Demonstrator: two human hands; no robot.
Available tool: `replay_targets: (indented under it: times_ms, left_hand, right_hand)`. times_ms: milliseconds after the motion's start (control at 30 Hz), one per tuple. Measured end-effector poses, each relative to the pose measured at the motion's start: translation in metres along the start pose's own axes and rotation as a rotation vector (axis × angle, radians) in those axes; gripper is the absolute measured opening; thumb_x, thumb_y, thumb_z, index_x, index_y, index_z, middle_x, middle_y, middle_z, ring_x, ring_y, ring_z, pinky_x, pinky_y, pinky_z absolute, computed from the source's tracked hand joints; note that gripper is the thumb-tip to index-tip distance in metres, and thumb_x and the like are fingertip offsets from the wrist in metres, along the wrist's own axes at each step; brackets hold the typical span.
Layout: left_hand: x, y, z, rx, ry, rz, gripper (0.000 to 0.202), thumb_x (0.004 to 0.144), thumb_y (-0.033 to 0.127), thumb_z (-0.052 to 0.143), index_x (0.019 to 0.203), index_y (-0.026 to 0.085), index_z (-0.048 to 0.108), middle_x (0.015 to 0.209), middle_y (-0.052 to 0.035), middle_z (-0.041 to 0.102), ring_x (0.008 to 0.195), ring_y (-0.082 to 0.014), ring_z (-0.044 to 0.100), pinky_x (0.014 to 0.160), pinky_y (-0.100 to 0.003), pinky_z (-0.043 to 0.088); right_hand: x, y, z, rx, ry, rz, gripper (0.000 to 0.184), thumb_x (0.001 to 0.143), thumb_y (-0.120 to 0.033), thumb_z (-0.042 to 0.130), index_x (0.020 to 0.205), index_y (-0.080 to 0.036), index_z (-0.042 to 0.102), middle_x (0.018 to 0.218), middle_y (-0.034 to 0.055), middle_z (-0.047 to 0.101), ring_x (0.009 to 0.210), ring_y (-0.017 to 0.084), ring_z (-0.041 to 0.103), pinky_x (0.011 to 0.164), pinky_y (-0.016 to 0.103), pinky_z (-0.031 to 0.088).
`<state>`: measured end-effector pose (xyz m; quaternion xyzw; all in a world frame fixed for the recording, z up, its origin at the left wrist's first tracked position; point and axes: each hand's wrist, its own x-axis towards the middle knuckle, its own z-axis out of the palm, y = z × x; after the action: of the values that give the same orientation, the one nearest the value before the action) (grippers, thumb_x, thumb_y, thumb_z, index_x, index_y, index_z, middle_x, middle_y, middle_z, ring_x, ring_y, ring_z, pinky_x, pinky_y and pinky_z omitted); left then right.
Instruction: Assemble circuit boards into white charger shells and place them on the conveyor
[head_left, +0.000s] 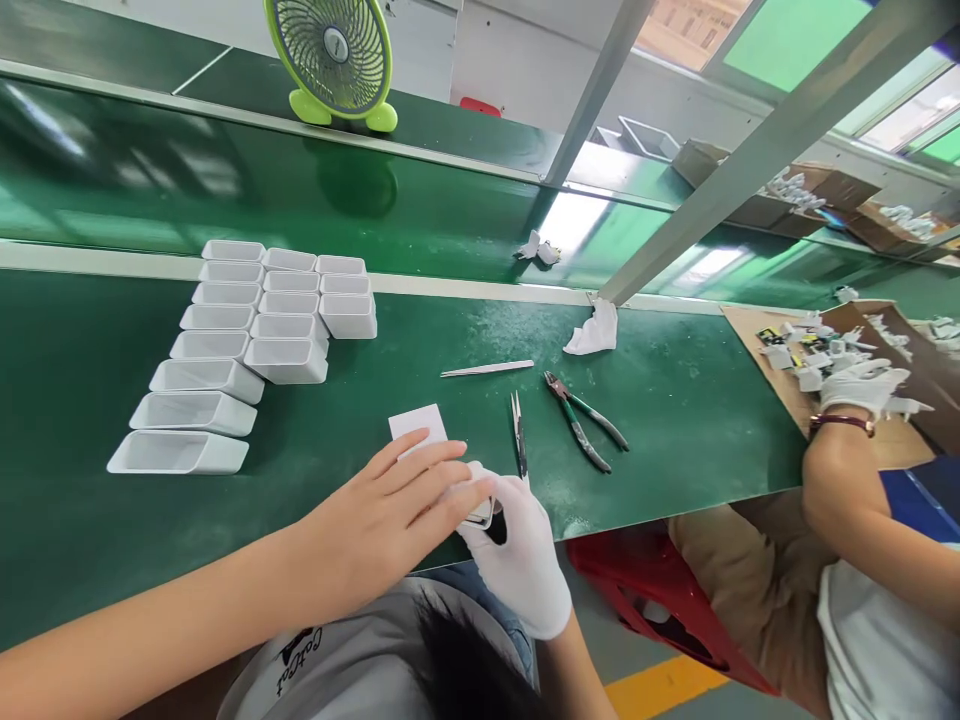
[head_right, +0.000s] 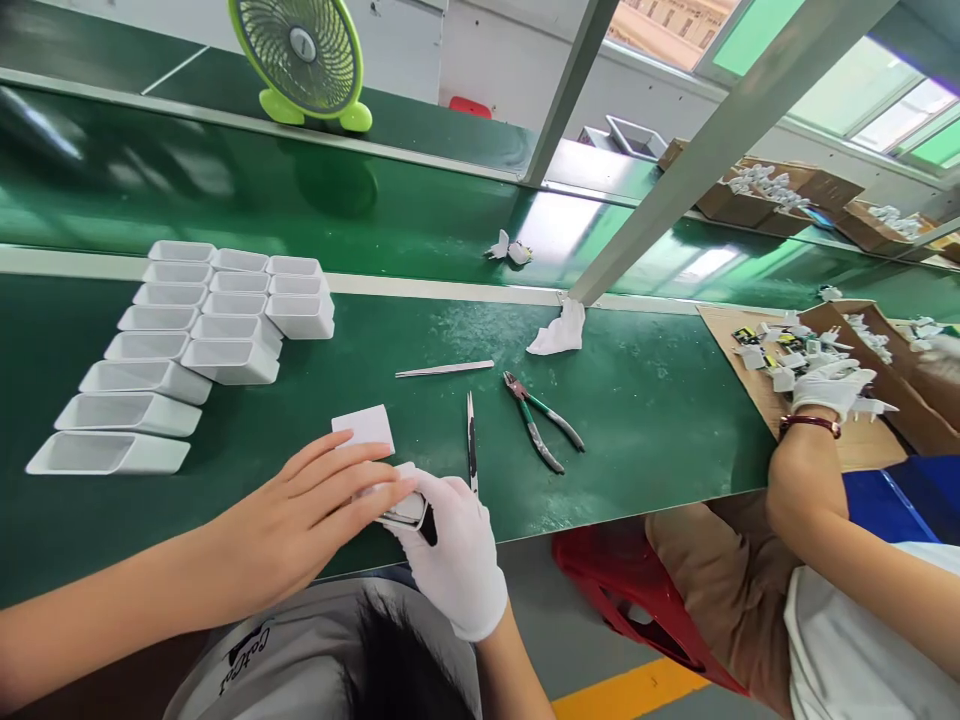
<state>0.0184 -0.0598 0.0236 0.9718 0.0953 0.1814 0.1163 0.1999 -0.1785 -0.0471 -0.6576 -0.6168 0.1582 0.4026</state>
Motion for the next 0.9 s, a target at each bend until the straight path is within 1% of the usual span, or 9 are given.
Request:
replay_targets:
  times_ms: [100, 200, 300, 400, 500, 633, 700, 800, 900]
  left_hand:
    - [0.005, 0.000, 0.002, 0.048, 0.036, -0.113, 0.050, 0.093, 0.005, 0.044, 0.143, 0.011, 0.050, 0.129, -0.0135, 0.061, 0.132, -0.0325, 0.046, 0.116, -0.052, 0.033]
    - [0.008, -0.001, 0.002, -0.031, 0.025, -0.127, 0.044, 0.090, 0.004, 0.043, 0.130, 0.012, 0.057, 0.122, -0.0133, 0.062, 0.117, -0.0299, 0.054, 0.101, -0.048, 0.045]
    - [0.007, -0.003, 0.003, -0.099, 0.029, -0.137, 0.036, 0.087, -0.001, 0.041, 0.113, 0.014, 0.059, 0.118, -0.0119, 0.061, 0.109, -0.0260, 0.056, 0.091, -0.042, 0.050]
    - [0.004, -0.008, 0.004, -0.133, 0.041, -0.108, 0.036, 0.086, -0.007, 0.038, 0.106, 0.016, 0.057, 0.124, -0.0105, 0.061, 0.117, -0.0243, 0.055, 0.096, -0.039, 0.049]
    - [0.001, -0.017, -0.001, -0.139, 0.020, 0.012, 0.039, 0.088, -0.009, 0.036, 0.106, 0.018, 0.057, 0.134, -0.0080, 0.060, 0.135, -0.0234, 0.047, 0.107, -0.039, 0.045]
    - [-0.003, -0.023, -0.011, -0.145, -0.003, 0.072, 0.029, 0.088, -0.001, 0.045, 0.106, 0.017, 0.058, 0.138, -0.0101, 0.058, 0.139, -0.0265, 0.044, 0.112, -0.042, 0.041]
    - [-0.001, -0.018, -0.011, -0.167, 0.024, 0.038, 0.021, 0.089, 0.010, 0.056, 0.109, 0.016, 0.058, 0.131, -0.0110, 0.061, 0.131, -0.0291, 0.050, 0.109, -0.045, 0.043]
    - [0.005, -0.007, -0.002, -0.119, 0.110, -0.082, 0.019, 0.094, 0.025, 0.061, 0.109, 0.015, 0.057, 0.119, -0.0107, 0.066, 0.111, -0.0272, 0.060, 0.095, -0.044, 0.049]
    - [0.015, 0.002, 0.007, -0.044, 0.165, -0.228, 0.020, 0.098, 0.025, 0.055, 0.114, 0.012, 0.056, 0.104, -0.0108, 0.069, 0.094, -0.0251, 0.064, 0.082, -0.042, 0.052]
  right_hand:
    - [-0.001, 0.000, 0.001, -0.002, 0.004, 0.020, 0.029, 0.099, -0.028, 0.064, 0.127, -0.025, 0.059, 0.105, 0.0033, 0.069, 0.092, 0.023, 0.064, 0.079, 0.035, 0.052]
    - [-0.002, 0.001, 0.001, -0.018, 0.018, 0.012, 0.026, 0.099, -0.027, 0.063, 0.125, -0.024, 0.060, 0.104, 0.0042, 0.069, 0.092, 0.023, 0.064, 0.078, 0.034, 0.052]
    - [-0.002, 0.001, 0.002, -0.054, 0.009, 0.023, 0.025, 0.100, -0.029, 0.062, 0.124, -0.024, 0.060, 0.103, 0.0050, 0.069, 0.092, 0.023, 0.065, 0.076, 0.034, 0.052]
    - [-0.004, 0.002, 0.003, -0.079, 0.042, 0.026, 0.031, 0.100, -0.032, 0.063, 0.129, -0.022, 0.056, 0.105, 0.0065, 0.069, 0.092, 0.024, 0.066, 0.074, 0.035, 0.053]
    - [-0.004, 0.002, 0.004, -0.060, 0.060, 0.019, 0.035, 0.100, -0.032, 0.064, 0.132, -0.022, 0.054, 0.110, 0.0070, 0.070, 0.095, 0.024, 0.067, 0.077, 0.036, 0.055]
    - [-0.003, 0.001, 0.003, -0.044, 0.031, 0.068, 0.034, 0.097, -0.030, 0.067, 0.129, -0.023, 0.057, 0.111, 0.0067, 0.070, 0.099, 0.026, 0.067, 0.077, 0.036, 0.056]
    - [-0.003, 0.000, 0.002, -0.033, 0.019, 0.073, 0.034, 0.097, -0.028, 0.066, 0.130, -0.022, 0.058, 0.111, 0.0073, 0.070, 0.099, 0.026, 0.067, 0.078, 0.037, 0.056]
    - [-0.002, 0.001, 0.001, -0.019, 0.015, 0.046, 0.033, 0.098, -0.027, 0.063, 0.131, -0.022, 0.057, 0.112, 0.0082, 0.070, 0.099, 0.025, 0.068, 0.080, 0.037, 0.057]
    - [-0.002, 0.001, 0.001, -0.033, 0.043, 0.026, 0.032, 0.098, -0.029, 0.063, 0.129, -0.022, 0.057, 0.111, 0.0075, 0.071, 0.098, 0.024, 0.068, 0.080, 0.036, 0.057]
